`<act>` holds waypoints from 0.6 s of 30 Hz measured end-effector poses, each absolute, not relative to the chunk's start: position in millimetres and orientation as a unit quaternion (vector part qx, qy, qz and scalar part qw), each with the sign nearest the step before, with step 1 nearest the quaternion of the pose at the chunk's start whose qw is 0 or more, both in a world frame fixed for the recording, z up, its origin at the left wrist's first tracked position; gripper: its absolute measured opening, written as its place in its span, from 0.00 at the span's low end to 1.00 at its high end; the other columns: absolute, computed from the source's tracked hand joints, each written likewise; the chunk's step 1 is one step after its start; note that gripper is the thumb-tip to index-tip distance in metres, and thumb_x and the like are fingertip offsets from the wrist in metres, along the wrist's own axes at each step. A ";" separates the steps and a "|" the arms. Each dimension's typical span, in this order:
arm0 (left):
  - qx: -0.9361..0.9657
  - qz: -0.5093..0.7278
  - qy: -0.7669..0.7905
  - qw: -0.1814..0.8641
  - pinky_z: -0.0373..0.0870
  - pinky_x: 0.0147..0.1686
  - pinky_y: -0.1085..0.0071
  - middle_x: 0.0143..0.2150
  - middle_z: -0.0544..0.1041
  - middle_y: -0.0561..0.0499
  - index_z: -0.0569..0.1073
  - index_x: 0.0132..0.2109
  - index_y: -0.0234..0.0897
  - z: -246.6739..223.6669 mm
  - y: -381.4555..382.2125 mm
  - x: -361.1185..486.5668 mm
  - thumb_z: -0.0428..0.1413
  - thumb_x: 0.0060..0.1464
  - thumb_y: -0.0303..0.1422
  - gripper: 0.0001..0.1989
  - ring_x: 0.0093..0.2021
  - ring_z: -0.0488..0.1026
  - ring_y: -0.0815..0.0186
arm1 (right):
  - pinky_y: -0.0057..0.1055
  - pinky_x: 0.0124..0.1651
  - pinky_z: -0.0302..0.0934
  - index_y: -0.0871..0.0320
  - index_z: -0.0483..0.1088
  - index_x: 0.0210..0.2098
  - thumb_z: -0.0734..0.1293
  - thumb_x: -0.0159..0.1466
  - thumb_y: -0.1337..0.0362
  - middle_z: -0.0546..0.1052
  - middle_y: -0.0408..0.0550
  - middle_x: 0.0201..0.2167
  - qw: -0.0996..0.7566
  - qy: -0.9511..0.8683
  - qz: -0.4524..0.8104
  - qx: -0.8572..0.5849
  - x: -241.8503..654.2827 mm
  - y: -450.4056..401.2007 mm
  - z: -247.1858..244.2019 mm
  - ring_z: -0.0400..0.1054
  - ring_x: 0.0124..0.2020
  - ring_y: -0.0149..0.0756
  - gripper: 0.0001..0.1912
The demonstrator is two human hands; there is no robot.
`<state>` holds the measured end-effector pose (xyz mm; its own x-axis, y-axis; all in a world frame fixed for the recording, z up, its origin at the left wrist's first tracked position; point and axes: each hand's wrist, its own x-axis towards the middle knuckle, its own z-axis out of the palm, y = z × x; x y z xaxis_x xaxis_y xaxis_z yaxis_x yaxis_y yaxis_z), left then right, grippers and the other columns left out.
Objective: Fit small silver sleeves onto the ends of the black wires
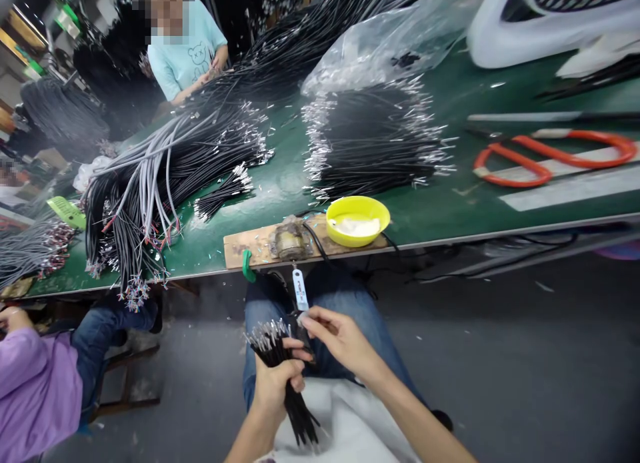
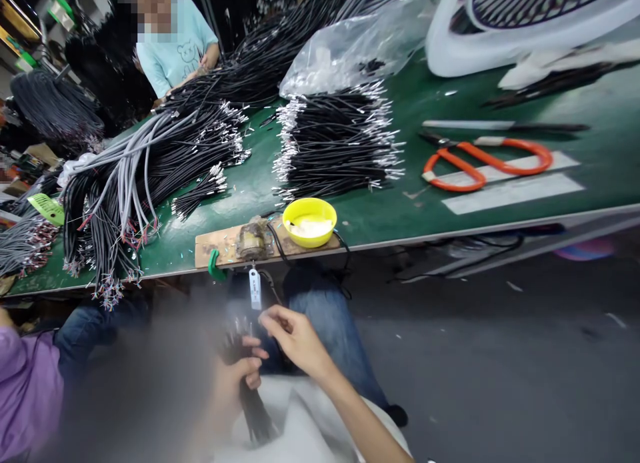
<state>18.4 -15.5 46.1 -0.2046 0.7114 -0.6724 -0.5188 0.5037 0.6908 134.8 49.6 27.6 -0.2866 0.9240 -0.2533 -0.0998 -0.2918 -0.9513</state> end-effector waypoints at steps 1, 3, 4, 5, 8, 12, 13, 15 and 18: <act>0.080 0.487 0.598 0.631 0.46 0.14 0.77 0.20 0.75 0.51 0.75 0.26 0.31 46.5 -15.1 18.4 0.58 0.27 0.22 0.10 0.10 0.55 0.81 | 0.30 0.27 0.54 0.57 0.65 0.18 0.63 0.50 0.56 0.63 0.39 0.15 0.386 -0.455 0.660 -0.457 134.8 49.5 26.4 0.59 0.21 0.32 0.11; 0.085 0.480 0.593 0.641 0.44 0.14 0.77 0.19 0.74 0.51 0.74 0.24 0.31 45.8 -14.4 19.1 0.57 0.27 0.22 0.09 0.10 0.54 0.81 | 0.29 0.27 0.54 0.57 0.65 0.18 0.63 0.50 0.56 0.64 0.39 0.15 0.386 -0.458 0.657 -0.459 134.4 49.6 24.1 0.59 0.21 0.32 0.11; 0.090 0.475 0.591 0.645 0.44 0.15 0.77 0.18 0.74 0.51 0.74 0.24 0.30 44.8 -14.0 19.6 0.57 0.27 0.23 0.09 0.11 0.53 0.81 | 0.29 0.27 0.54 0.57 0.66 0.19 0.63 0.50 0.56 0.64 0.39 0.16 0.386 -0.459 0.655 -0.459 134.2 49.8 23.2 0.59 0.21 0.32 0.11; 0.096 0.471 0.588 0.650 0.43 0.15 0.76 0.19 0.74 0.51 0.75 0.25 0.30 43.6 -13.8 20.3 0.58 0.28 0.23 0.09 0.11 0.53 0.81 | 0.29 0.27 0.54 0.57 0.66 0.19 0.63 0.50 0.56 0.64 0.39 0.16 0.386 -0.459 0.655 -0.459 133.9 50.0 22.4 0.59 0.21 0.31 0.11; 0.120 0.460 0.570 0.670 0.45 0.16 0.75 0.20 0.73 0.49 0.76 0.26 0.28 40.2 -13.7 22.3 0.60 0.29 0.26 0.10 0.13 0.54 0.80 | 0.29 0.26 0.54 0.58 0.66 0.20 0.63 0.50 0.56 0.64 0.39 0.16 0.384 -0.461 0.655 -0.459 133.3 50.2 21.1 0.58 0.21 0.31 0.11; 0.157 0.453 0.539 0.692 0.49 0.18 0.74 0.21 0.72 0.48 0.78 0.26 0.27 40.0 -15.5 24.1 0.62 0.31 0.32 0.12 0.16 0.57 0.76 | 0.29 0.26 0.54 0.58 0.66 0.21 0.63 0.51 0.56 0.64 0.40 0.17 0.382 -0.462 0.661 -0.451 133.6 49.0 21.7 0.58 0.21 0.31 0.12; 0.166 0.448 0.538 0.695 0.50 0.19 0.73 0.20 0.71 0.49 0.78 0.26 0.27 40.7 -16.0 24.4 0.62 0.32 0.34 0.12 0.17 0.58 0.75 | 0.29 0.26 0.54 0.58 0.66 0.21 0.63 0.52 0.56 0.65 0.40 0.17 0.382 -0.462 0.664 -0.447 133.8 48.5 22.1 0.58 0.21 0.31 0.12; 0.188 0.435 0.548 0.690 0.52 0.20 0.73 0.17 0.69 0.51 0.77 0.23 0.27 42.2 -16.7 25.1 0.63 0.32 0.37 0.14 0.18 0.60 0.73 | 0.28 0.26 0.55 0.58 0.66 0.21 0.64 0.52 0.55 0.65 0.40 0.17 0.380 -0.464 0.672 -0.435 134.5 47.5 23.2 0.59 0.21 0.31 0.12; 0.207 0.425 0.566 0.675 0.56 0.21 0.72 0.14 0.67 0.51 0.75 0.19 0.28 43.4 -16.5 26.3 0.64 0.30 0.44 0.19 0.18 0.62 0.71 | 0.28 0.26 0.56 0.59 0.67 0.21 0.65 0.52 0.54 0.66 0.41 0.18 0.378 -0.465 0.684 -0.416 135.9 46.5 24.3 0.60 0.22 0.31 0.13</act>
